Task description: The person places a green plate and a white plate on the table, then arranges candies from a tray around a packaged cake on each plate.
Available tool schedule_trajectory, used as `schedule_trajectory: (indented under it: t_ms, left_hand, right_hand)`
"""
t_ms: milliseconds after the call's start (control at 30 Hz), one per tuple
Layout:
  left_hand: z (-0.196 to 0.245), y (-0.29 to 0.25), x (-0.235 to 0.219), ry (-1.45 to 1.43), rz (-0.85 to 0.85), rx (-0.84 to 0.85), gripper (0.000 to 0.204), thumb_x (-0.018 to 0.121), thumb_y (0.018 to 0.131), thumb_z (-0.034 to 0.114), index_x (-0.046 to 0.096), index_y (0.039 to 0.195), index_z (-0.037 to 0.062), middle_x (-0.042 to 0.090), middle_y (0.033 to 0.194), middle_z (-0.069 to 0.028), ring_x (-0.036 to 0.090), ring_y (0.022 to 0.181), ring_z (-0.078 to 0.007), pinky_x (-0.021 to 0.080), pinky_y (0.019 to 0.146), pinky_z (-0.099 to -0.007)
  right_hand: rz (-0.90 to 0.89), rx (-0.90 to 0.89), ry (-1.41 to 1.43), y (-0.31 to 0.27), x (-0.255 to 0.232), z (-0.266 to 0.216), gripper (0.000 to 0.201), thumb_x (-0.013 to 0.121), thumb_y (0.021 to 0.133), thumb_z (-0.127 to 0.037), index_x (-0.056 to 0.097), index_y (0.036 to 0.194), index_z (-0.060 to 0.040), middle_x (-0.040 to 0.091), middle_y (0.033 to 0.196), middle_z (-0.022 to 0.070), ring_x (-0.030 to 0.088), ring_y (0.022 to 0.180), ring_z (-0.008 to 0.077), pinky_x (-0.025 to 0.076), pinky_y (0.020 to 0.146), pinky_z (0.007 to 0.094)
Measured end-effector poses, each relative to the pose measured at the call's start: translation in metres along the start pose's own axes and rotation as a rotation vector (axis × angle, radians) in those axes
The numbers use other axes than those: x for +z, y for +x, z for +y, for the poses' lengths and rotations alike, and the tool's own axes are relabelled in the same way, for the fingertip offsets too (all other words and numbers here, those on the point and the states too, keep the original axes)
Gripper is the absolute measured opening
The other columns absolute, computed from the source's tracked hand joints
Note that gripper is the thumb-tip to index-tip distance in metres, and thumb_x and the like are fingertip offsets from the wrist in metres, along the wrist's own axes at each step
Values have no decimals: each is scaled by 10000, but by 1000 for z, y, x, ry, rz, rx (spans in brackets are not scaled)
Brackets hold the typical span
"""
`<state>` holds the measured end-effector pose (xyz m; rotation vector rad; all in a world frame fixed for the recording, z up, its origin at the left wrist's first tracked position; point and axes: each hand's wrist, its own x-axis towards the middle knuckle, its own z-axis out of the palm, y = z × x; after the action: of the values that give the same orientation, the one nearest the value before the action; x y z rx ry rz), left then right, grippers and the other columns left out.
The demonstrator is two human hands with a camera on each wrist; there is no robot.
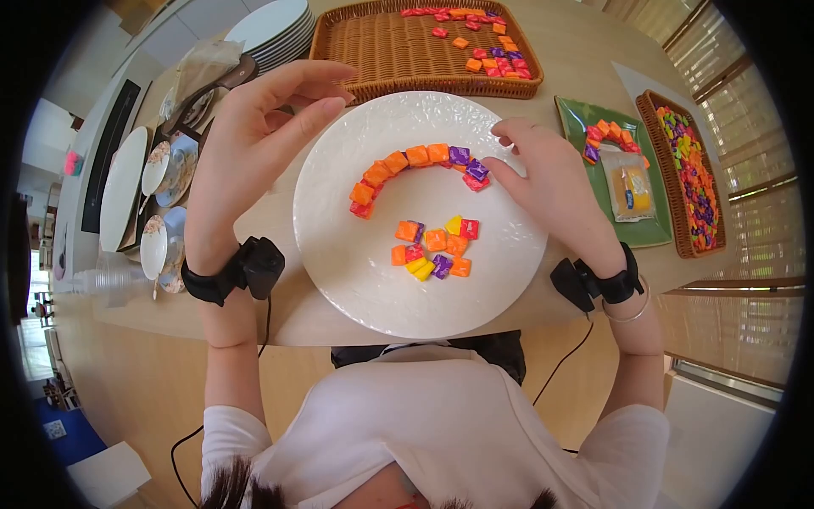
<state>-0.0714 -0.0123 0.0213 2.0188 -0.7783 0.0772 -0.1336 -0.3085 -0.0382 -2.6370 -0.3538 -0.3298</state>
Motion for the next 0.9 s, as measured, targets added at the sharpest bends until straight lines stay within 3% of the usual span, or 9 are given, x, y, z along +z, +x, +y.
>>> schedule_trajectory:
  t_ms: [67, 133, 167, 267, 400, 500, 700, 767, 900]
  left_hand:
    - [-3, -2, -4, 28, -15, -4, 309, 677, 937, 103, 667, 1230, 3, 723, 1006, -85, 662, 947, -110, 548, 802, -257]
    - [-10, -9, -4, 140, -183, -105, 361, 702, 893, 66, 650, 1246, 10, 709, 1051, -133, 678, 941, -147, 562, 775, -281]
    - [-16, -13, 0, 141, -185, -103, 361, 702, 893, 66, 650, 1246, 10, 709, 1051, -133, 678, 941, -147, 562, 775, -281]
    - [-34, -31, 15, 209, -344, -234, 576, 742, 807, 41, 558, 1353, 31, 633, 1185, -161, 678, 906, -198, 570, 759, -313]
    - [-38, -46, 27, 244, -365, -354, 698, 752, 795, 43, 468, 1433, 42, 536, 1239, -142, 642, 896, -186, 556, 809, -299]
    - [-39, -50, 38, 208, -356, -410, 693, 753, 793, 33, 465, 1423, 14, 540, 1232, -150, 648, 909, -190, 560, 809, -307]
    - [-50, -53, 50, 181, -311, -390, 678, 768, 790, 27, 475, 1401, -1, 538, 1223, -155, 663, 952, -213, 560, 845, -321]
    - [-50, -51, 50, 172, -317, -400, 652, 767, 792, 25, 491, 1383, -3, 540, 1224, -155, 664, 959, -219, 557, 862, -326]
    - [-50, -48, 51, 122, -309, -396, 581, 757, 796, 11, 533, 1331, -9, 556, 1216, -155, 667, 980, -237, 550, 901, -340]
  right_hand:
    - [12, 7, 10, -5, -6, 7, 339, 733, 861, -169, 631, 1138, -2, 678, 1017, 154, 674, 925, 297, 532, 801, 386]
    - [-79, 47, 77, -11, -11, 13, 359, 739, 844, -125, 630, 1157, 13, 665, 1004, 149, 662, 896, 264, 532, 785, 358]
    - [-77, 48, 77, -13, -13, 15, 359, 739, 844, -125, 630, 1157, 13, 665, 1004, 149, 662, 896, 264, 532, 785, 358]
    - [-202, 121, 216, -15, -14, 20, 411, 744, 812, -65, 614, 1188, 36, 645, 1012, 143, 635, 864, 236, 529, 769, 328]
    - [-271, 108, 330, -8, -2, 28, 498, 757, 774, -41, 586, 1232, 54, 615, 1040, 144, 608, 831, 218, 524, 765, 315]
    - [-304, 66, 345, -3, 9, 31, 551, 769, 764, -61, 569, 1265, 49, 598, 1066, 147, 603, 817, 216, 518, 775, 323]
    - [-387, 42, 351, 6, 17, 31, 586, 760, 772, -84, 550, 1306, 36, 553, 1127, 147, 599, 820, 210, 509, 799, 333]
    - [-392, 44, 382, 7, 20, 32, 605, 772, 767, -19, 546, 1327, 19, 536, 1145, 117, 557, 809, 145, 507, 717, 257]
    - [-405, 23, 403, 10, 24, 31, 599, 769, 770, -22, 546, 1325, 19, 526, 1123, 108, 546, 798, 145, 498, 724, 258]
